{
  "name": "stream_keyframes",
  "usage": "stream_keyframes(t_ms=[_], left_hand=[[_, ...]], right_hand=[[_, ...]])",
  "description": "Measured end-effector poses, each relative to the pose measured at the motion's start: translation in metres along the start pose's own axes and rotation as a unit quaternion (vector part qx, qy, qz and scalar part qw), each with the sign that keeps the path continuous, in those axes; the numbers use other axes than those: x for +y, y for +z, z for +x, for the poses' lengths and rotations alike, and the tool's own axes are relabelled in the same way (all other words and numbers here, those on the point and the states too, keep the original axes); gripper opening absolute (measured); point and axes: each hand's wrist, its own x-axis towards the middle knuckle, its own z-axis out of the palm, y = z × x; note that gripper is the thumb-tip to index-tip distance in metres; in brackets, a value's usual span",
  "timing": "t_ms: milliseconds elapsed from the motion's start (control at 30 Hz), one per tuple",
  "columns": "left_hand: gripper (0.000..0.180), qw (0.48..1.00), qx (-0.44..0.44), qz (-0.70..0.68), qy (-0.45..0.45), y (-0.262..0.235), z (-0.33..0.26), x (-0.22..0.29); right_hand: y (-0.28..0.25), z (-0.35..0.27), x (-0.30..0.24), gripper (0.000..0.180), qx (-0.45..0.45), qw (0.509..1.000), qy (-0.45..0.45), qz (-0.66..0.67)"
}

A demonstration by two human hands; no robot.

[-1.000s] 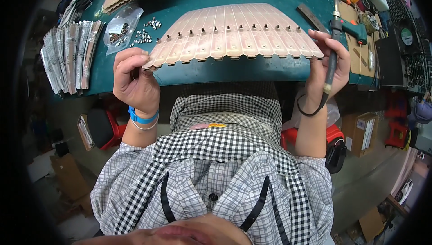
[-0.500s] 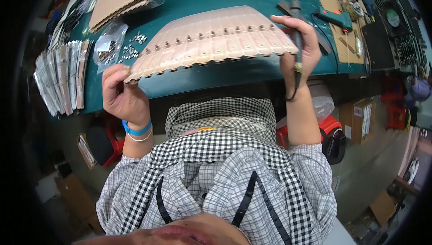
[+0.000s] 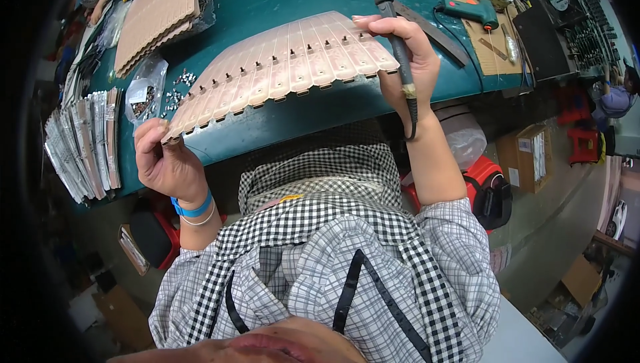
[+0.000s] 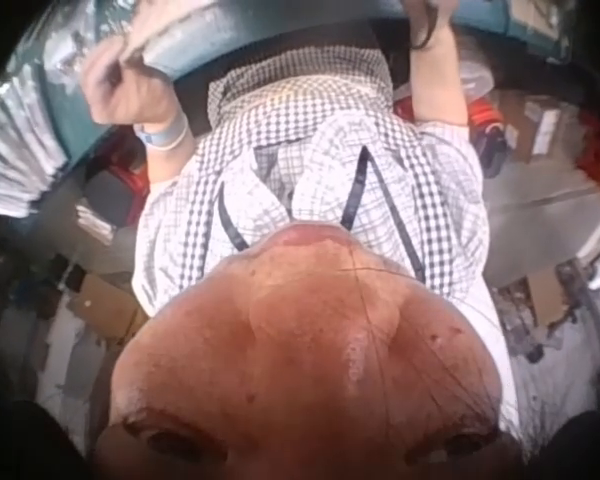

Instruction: The person assembles small electronic components and solders wires onto LED light strips with a soldering iron.

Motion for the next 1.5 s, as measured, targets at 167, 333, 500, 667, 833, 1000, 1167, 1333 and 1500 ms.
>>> stream_keyframes(t_ms=[167,333,500,667,833,1000,1167,1333,1500], left_hand=[[0.019,1.0,-0.002,-0.009,-0.013,-0.003,0.001,-0.001],[0.02,1.0,0.001,-0.012,-0.016,-0.002,0.0,0.0],[0.02,1.0,-0.005,-0.002,0.001,-0.003,0.002,0.0],[0.02,1.0,-0.002,-0.003,-0.021,-0.004,0.0,0.001],[0.021,1.0,-0.008,-0.005,-0.022,-0.005,0.002,0.001],[0.021,1.0,-0.006,-0.004,-0.024,-0.005,0.002,0.001],[0.021,1.0,-0.007,-0.007,-0.026,-0.005,0.003,0.001],[0.02,1.0,-0.007,0.006,-0.021,-0.007,0.003,0.002],[0.019,1.0,-0.003,0.006,-0.016,-0.005,0.003,0.003]], right_hand=[[-0.002,0.009,-0.009,0.029,-0.024,0.996,-0.023,0.08],[-0.005,0.012,-0.007,0.031,-0.026,0.989,-0.015,0.144],[-0.009,0.015,-0.007,0.027,-0.044,0.99,-0.049,0.126],[-0.006,0.018,-0.009,0.021,-0.046,0.992,-0.102,0.061],[-0.006,0.015,-0.011,0.02,-0.025,0.994,-0.102,0.019],[-0.007,0.017,-0.009,0.021,-0.023,0.992,-0.121,-0.003],[-0.008,0.02,-0.007,0.02,-0.028,0.991,-0.134,-0.007],[-0.007,0.018,-0.007,0.019,-0.003,0.989,-0.146,-0.019],[-0.015,0.02,-0.01,0.034,-0.087,0.981,-0.153,-0.077]])
